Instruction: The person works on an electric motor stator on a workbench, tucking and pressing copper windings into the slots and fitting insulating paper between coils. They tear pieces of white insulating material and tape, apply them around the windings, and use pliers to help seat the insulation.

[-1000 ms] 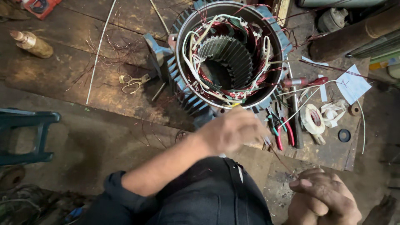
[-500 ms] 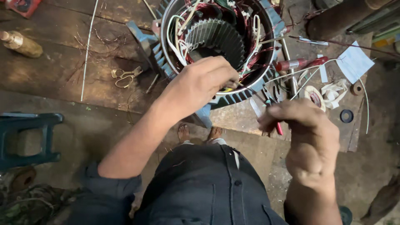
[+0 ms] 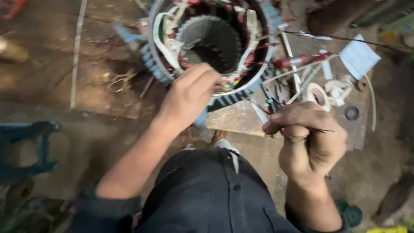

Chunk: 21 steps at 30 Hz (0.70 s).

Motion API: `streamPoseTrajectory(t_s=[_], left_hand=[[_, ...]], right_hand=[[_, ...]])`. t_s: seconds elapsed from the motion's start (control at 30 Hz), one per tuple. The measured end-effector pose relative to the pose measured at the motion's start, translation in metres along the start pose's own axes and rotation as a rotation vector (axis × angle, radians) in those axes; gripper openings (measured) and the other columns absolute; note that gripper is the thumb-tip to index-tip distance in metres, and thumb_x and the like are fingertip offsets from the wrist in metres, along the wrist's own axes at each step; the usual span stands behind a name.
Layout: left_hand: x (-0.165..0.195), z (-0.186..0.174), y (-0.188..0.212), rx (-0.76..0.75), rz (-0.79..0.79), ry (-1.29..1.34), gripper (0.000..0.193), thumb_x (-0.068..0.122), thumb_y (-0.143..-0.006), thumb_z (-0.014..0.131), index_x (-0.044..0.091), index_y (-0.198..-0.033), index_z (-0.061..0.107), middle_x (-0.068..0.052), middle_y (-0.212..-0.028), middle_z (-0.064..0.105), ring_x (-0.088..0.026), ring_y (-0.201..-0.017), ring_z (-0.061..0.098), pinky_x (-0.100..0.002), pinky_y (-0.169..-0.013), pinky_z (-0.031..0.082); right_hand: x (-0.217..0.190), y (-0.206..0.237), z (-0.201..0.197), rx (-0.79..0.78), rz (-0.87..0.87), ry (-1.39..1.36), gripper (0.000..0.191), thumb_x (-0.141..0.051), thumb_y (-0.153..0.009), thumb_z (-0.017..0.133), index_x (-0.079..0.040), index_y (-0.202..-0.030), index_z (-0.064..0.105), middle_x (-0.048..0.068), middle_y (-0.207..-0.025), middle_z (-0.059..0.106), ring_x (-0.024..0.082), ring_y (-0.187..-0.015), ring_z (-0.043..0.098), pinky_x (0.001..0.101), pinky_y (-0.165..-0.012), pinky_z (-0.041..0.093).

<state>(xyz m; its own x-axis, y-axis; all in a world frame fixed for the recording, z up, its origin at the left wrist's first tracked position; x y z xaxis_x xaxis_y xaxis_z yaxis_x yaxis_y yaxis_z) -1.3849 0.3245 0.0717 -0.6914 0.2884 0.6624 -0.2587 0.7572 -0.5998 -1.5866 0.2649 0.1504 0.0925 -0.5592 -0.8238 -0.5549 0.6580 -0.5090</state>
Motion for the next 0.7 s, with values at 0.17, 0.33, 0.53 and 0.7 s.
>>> streamPoseTrajectory(t_s=[0.17, 0.33, 0.53, 0.7], left_hand=[[0.0, 0.009, 0.0, -0.044, -0.089, -0.065, 0.023, -0.011, -0.088, 0.068, 0.002, -0.106, 0.068, -0.013, -0.104, 0.066, -0.032, -0.099, 0.068, -0.041, -0.087, 0.055], [-0.009, 0.022, -0.007, -0.045, -0.262, -0.139, 0.01, -0.001, -0.095, 0.077, 0.002, -0.102, 0.071, -0.012, -0.096, 0.067, -0.027, -0.084, 0.068, -0.036, -0.074, 0.053], [0.001, 0.027, -0.016, -0.031, -0.329, -0.219, 0.01, 0.0, -0.098, 0.078, 0.002, -0.105, 0.073, -0.011, -0.097, 0.068, -0.024, -0.081, 0.067, -0.034, -0.072, 0.052], [0.03, 0.027, -0.018, -0.015, -0.228, -0.302, 0.015, -0.003, -0.097, 0.077, 0.002, -0.109, 0.069, -0.013, -0.103, 0.07, -0.03, -0.095, 0.071, -0.035, -0.085, 0.055]], right_hand=[[0.054, 0.042, -0.013, 0.076, 0.317, -0.138, 0.039, -0.018, -0.102, 0.061, -0.005, -0.133, 0.041, 0.008, -0.088, 0.065, 0.014, -0.074, 0.065, 0.0274, -0.066, 0.057], [0.149, 0.089, -0.008, -0.527, 0.427, 0.323, 0.025, -0.026, -0.098, 0.07, -0.005, -0.11, 0.068, 0.014, -0.088, 0.069, 0.029, -0.082, 0.07, 0.0394, -0.072, 0.055], [0.233, 0.139, -0.077, -0.447, 0.644, 0.664, 0.027, -0.033, -0.094, 0.067, -0.01, -0.108, 0.071, 0.016, -0.092, 0.075, 0.033, -0.079, 0.072, 0.0442, -0.071, 0.056], [0.308, 0.168, -0.097, -0.475, 0.581, 0.88, 0.031, -0.031, -0.092, 0.071, -0.006, -0.11, 0.066, 0.024, -0.102, 0.07, 0.043, -0.087, 0.067, 0.052, -0.074, 0.054]])
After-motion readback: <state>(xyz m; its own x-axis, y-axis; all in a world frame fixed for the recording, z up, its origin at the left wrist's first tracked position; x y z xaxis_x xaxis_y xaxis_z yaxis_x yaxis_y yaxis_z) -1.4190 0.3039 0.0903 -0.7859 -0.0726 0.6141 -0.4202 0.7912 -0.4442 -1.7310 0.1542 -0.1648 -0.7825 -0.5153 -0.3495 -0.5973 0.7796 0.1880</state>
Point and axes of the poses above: each hand's wrist, its own y-axis away from the middle knuckle, its own z-axis out of the palm, x = y × z, the point moved 7 cm from there along -y, towards the middle knuckle
